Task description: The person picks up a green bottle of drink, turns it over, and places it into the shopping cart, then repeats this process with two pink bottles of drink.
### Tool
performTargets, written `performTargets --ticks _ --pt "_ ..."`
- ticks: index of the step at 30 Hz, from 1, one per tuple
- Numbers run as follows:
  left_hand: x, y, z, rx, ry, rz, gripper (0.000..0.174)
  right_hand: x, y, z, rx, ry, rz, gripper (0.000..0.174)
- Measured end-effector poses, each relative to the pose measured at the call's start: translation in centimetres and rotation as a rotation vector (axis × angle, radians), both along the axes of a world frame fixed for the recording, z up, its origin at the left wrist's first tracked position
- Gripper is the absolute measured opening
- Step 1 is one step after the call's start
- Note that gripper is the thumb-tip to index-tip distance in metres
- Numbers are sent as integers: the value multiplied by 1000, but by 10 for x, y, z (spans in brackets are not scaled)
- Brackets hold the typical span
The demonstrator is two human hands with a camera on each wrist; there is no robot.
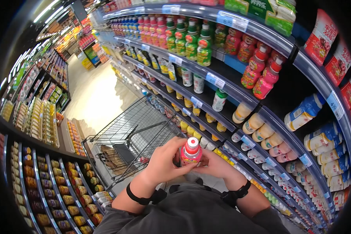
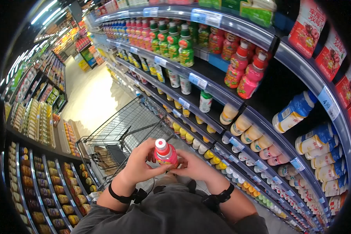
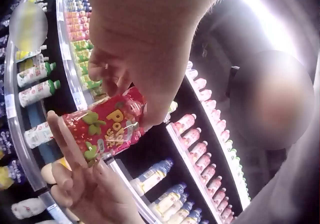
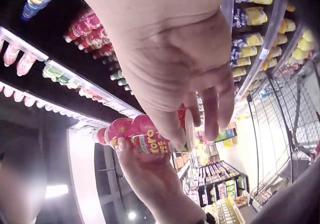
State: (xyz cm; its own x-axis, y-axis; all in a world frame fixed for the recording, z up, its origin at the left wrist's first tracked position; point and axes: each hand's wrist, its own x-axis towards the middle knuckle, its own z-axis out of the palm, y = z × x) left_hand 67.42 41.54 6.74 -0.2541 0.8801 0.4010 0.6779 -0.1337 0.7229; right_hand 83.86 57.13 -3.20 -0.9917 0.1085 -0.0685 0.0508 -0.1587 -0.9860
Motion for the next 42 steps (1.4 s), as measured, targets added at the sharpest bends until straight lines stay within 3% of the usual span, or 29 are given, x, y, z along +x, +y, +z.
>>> performTargets --ticks 6,9,13,17,18,21,22,29,42 --pt "-4 -55 11 -75 -63 183 60 -23 -25 8 -141 -30 93 65" --pt "-17 -88 8 -106 -153 259 58 -39 -38 15 -23 -39 161 64" --pt "-46 -142 -8 -187 -170 353 54 -76 -68 11 -82 -109 271 65" --pt "-77 -203 -16 -105 -321 363 39 -116 -117 -6 -190 -54 289 65" --pt "-82 -214 -9 -2 -303 397 29 -126 -129 -3 -201 -114 288 65" --pt "-114 -262 -14 36 -192 435 24 -158 -161 -2 -149 -209 299 63" --pt "-120 -277 -15 6 -264 492 21 -169 -173 0 -137 -205 312 61" --pt "-169 -372 -35 30 -522 616 28 -243 -244 14 -75 -262 420 54" --pt "-233 -474 -47 -178 -544 698 28 -325 -322 -10 -132 -383 443 47"
